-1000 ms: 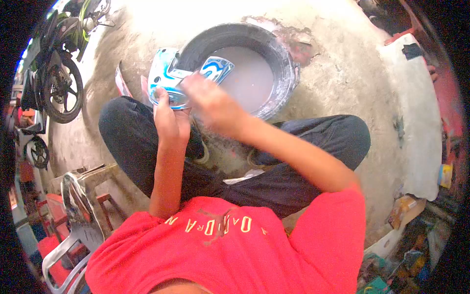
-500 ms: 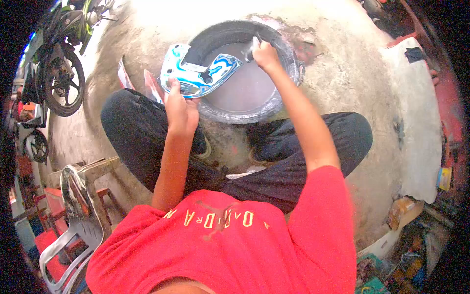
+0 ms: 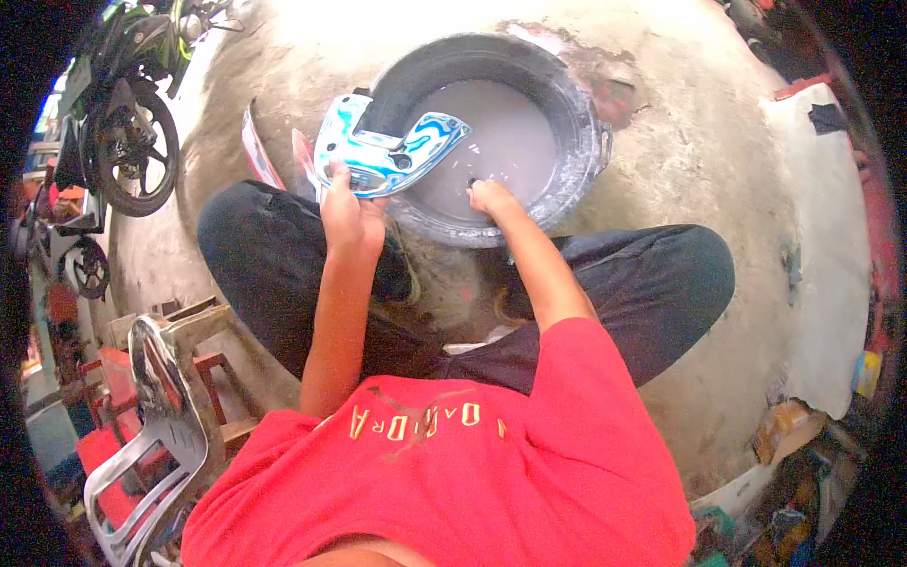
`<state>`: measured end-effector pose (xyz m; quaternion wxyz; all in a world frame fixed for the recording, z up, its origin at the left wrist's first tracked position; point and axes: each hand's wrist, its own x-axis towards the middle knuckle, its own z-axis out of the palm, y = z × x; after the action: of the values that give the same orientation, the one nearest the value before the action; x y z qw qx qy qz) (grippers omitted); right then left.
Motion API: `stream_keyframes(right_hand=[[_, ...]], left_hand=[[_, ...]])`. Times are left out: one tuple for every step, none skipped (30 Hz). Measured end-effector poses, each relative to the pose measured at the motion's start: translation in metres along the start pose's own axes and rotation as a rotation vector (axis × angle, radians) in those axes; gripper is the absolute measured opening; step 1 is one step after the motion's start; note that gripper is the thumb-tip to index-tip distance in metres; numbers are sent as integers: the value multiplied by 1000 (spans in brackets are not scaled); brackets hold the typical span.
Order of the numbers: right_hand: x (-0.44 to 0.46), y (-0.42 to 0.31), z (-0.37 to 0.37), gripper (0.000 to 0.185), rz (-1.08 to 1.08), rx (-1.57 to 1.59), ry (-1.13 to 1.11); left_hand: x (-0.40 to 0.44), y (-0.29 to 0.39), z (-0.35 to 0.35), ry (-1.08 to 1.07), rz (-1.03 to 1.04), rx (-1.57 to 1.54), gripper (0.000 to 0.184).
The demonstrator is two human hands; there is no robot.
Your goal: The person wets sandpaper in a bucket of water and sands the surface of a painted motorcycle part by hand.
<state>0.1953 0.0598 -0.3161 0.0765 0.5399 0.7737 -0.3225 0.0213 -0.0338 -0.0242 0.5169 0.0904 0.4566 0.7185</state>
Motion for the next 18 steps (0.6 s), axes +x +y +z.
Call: stream_keyframes(right_hand=[[9,1,1,45,-1,48,2],[16,3,1,48,-1,95,4],[13,0,-18,51,68,278,-14],[13,2,-34,54,135,461,-32],[18,4,-43,55,125,479,171],[13,0,-65,55,145,562,351],[11,1,-88,53,118,765,351],[10,0,-105,53,4,832,522],[20,6,-118,52,-115,813,648],[1,-11,-145,50,-133,799,652],[-20,-30,-174,49,-151,786,656],[-34,-47,-194,48,-146,740,643],[-53,-70,-212,45,-205,646,636],[-74,-95,-227,43,-264,552,627],[-88,-110,-233,40,-321,459,615],[-95,-115,-234,38,-521,322,605],[-102,-120,-233,39,-716,179,589],[-122,-131,-237,37,-736,-25,494]], left_hand=[[2,-1,0,2,-7,-2,37],[4,-3,0,4,-16,-5,37],[4,-4,1,10,-18,-2,37],[5,-5,1,16,-19,0,37],[6,-5,3,21,-19,-1,37],[8,-6,4,18,-21,1,37],[9,-7,4,17,-23,2,37],[11,-9,3,15,-28,2,38],[13,-10,2,3,-37,-10,37],[17,-12,1,-11,-47,-25,37],[20,-13,3,-26,-56,-41,37],[20,-13,8,-11,-60,-51,37],[20,-13,13,6,-64,-60,36],[20,-13,17,22,-68,-69,35],[21,-15,19,35,-62,-85,35],[23,-18,21,46,-56,-99,35],[23,-18,21,55,-52,-113,34],[22,-17,20,37,-66,-121,34]])
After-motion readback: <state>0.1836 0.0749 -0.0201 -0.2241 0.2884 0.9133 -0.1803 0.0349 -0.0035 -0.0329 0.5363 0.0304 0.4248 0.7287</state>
